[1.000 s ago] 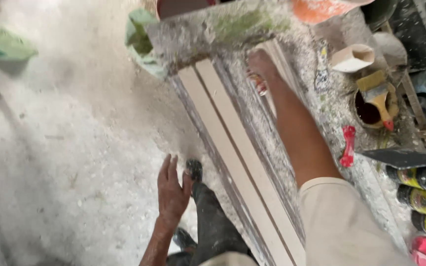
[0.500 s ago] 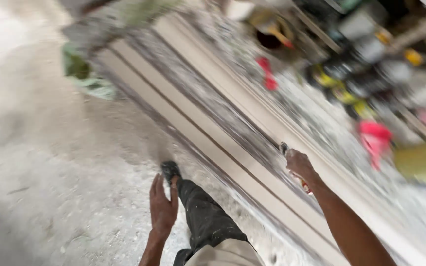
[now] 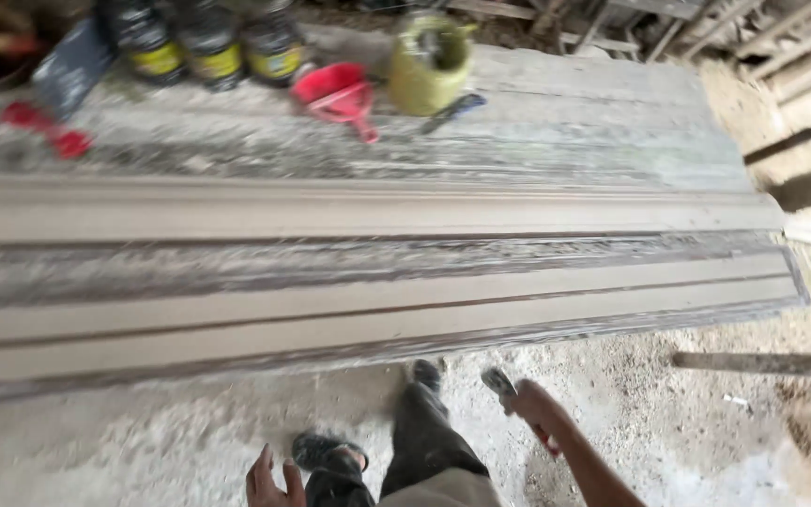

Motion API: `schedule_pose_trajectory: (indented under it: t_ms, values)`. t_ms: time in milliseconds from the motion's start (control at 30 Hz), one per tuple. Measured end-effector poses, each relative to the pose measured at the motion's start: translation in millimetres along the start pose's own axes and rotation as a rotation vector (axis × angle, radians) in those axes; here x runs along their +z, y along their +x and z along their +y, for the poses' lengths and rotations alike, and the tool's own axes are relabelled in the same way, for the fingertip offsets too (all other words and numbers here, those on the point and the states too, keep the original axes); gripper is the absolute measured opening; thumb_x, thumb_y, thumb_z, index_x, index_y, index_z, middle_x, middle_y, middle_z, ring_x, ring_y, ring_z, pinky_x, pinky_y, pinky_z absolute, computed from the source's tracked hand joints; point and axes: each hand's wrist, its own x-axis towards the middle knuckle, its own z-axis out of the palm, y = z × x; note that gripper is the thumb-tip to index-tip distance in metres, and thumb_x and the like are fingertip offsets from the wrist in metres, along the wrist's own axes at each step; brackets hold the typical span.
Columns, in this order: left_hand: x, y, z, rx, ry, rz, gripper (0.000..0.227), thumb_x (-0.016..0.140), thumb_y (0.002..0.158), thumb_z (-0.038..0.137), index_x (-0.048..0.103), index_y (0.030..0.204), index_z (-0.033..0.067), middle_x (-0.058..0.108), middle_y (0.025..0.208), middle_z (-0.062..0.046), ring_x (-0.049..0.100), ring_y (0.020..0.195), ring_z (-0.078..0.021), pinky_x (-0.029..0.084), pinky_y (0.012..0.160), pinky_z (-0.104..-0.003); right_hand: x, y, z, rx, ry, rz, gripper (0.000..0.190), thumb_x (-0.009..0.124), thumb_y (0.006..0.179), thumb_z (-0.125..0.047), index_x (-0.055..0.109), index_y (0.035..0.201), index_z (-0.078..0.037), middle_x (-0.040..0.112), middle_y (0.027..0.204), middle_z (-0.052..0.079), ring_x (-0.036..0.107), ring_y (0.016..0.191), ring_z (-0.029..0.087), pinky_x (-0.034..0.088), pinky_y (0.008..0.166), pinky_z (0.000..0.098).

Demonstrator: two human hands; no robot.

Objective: Sand a decorative molding piece and brush away the resulting dust using a hand brush.

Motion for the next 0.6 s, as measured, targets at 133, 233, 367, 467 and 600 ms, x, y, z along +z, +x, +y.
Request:
schedule_pose_trajectory:
  t_ms: [133, 233, 367, 467, 600]
  values:
    - [40.4, 33.5, 124.1, 0.231, 0.081, -0.075, 0.044, 0.070, 0.090, 0.020, 0.064, 0.129, 0.0009, 0.066, 0.117, -0.023, 0.067, 0.109, -0.0391, 0.058, 0.089, -0.047, 8.7, 59.0, 88.6, 0.274, 0.254, 0.241, 0.029, 0.078, 0.087, -0.031, 0.074, 0.088, -0.002, 0.066, 0.067, 0.006, 0.060, 0.059, 0.016, 0.053, 0.057, 0.0378]
    - [82.0, 63.2, 273.7, 0.448, 0.054, -0.122, 0.039, 0.067, 0.092, 0.017, 0.064, 0.128, 0.0029, 0.066, 0.121, -0.021, 0.064, 0.114, -0.0397, 0.056, 0.096, -0.048, -5.1, 80.7, 106.9, 0.265, 0.622, 0.350, 0.026, 0.071, 0.090, -0.026, 0.071, 0.087, 0.000, 0.061, 0.068, 0.007, 0.054, 0.060, 0.020, 0.049, 0.055, 0.0429]
    - [183.9, 55.4, 407.7, 0.612, -0.008, -0.229, 0.040, 0.064, 0.095, 0.013, 0.059, 0.133, 0.0005, 0.063, 0.125, -0.022, 0.061, 0.117, -0.0414, 0.054, 0.097, -0.049, -15.6, 24.4, 96.6, -0.090, 0.655, 0.357, 0.022, 0.065, 0.089, -0.024, 0.067, 0.098, -0.004, 0.066, 0.079, 0.007, 0.059, 0.075, 0.014, 0.053, 0.062, 0.0372]
    - [255.2, 47.1, 498.6, 0.559, -0.081, -0.393, 0.039, 0.063, 0.098, 0.013, 0.059, 0.135, 0.0015, 0.062, 0.123, -0.022, 0.063, 0.111, -0.0366, 0.056, 0.090, -0.044, -64.8, -59.8, 88.8, -0.010, 0.639, 0.356, 0.027, 0.071, 0.090, -0.028, 0.067, 0.107, -0.008, 0.066, 0.080, 0.004, 0.064, 0.074, 0.015, 0.051, 0.067, 0.0335]
    - [319.4, 25.2, 547.3, 0.598, -0.134, -0.491, 0.035, 0.061, 0.099, 0.013, 0.062, 0.133, 0.0023, 0.064, 0.110, -0.017, 0.065, 0.099, -0.0292, 0.057, 0.082, -0.040, -111.2, -62.7, 130.7, -0.090, 0.819, 0.281, 0.021, 0.065, 0.099, -0.023, 0.061, 0.099, -0.002, 0.057, 0.077, 0.008, 0.052, 0.070, 0.016, 0.049, 0.058, 0.0357]
